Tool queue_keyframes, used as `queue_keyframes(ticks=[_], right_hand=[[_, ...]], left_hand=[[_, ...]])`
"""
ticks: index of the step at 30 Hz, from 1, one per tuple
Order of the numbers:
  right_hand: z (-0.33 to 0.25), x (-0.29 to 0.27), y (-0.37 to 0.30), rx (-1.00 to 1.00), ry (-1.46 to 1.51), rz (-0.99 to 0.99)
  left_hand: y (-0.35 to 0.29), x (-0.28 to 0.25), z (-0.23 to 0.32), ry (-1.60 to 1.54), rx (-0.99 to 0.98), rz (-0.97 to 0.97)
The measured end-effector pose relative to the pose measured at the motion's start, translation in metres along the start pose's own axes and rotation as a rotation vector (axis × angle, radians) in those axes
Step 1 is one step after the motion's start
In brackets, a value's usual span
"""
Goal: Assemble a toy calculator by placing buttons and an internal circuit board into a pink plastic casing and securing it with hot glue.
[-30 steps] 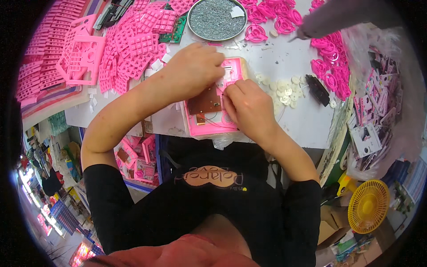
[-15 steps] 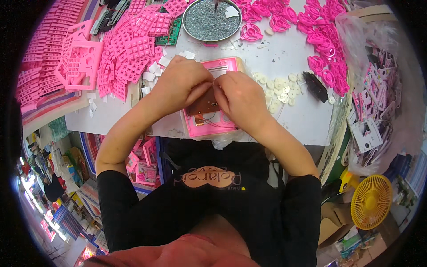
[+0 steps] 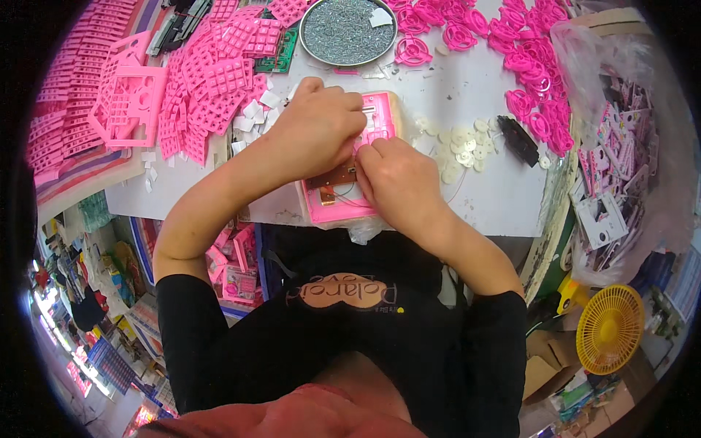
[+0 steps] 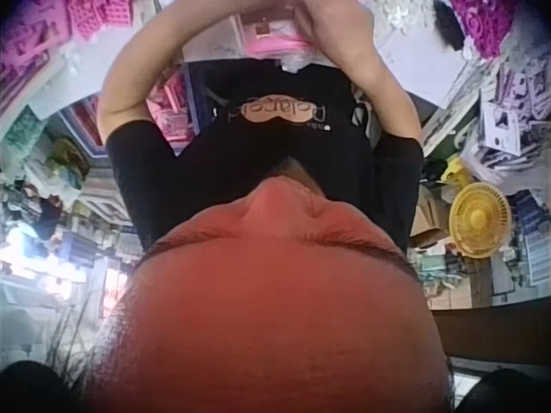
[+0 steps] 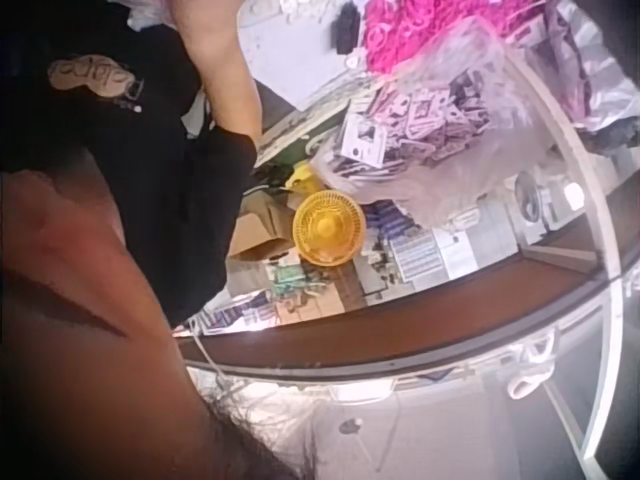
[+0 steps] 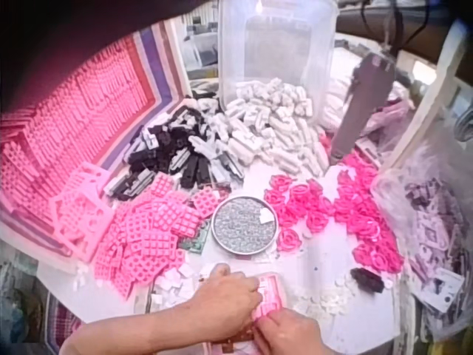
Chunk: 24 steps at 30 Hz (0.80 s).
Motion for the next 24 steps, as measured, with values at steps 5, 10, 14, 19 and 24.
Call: queue_keyframes(ticks=[5, 10, 14, 19, 24], right_hand=[[-0.003, -0.006, 0.005, -0.042, -0.014, 0.064], [0.006, 0.003, 0.002, 0.001, -0.011, -0.039], [0.003, -0.004, 0.015, -0.026, -0.124, -0.158], [0.014, -0.009, 0.020, -0.060, -0.019, -0.109], [0.025, 0.003, 0.028, -0.212, 0.073, 0.205]], left_hand=[[0.017, -0.001, 0.022, 0.192, 0.058, -0.219], [0.018, -0.002, 0.012, 0.071, -0.039, -0.283], [0.019, 0.000, -0.015, -0.089, -0.240, -0.294], [0.009, -0.001, -0.026, -0.365, -0.318, -0.189], [0.008, 0.000, -0.026, -0.370, -0.286, -0.097]])
Point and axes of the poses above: each hand's wrist, its own y-axis towards the middle knuckle, its own x-axis out of the palm, z = x × y, the point moved 3 cm from there along y, towards the middle knuckle, and after that the axes turned 3 degrees about y, right-handed, at the moved point
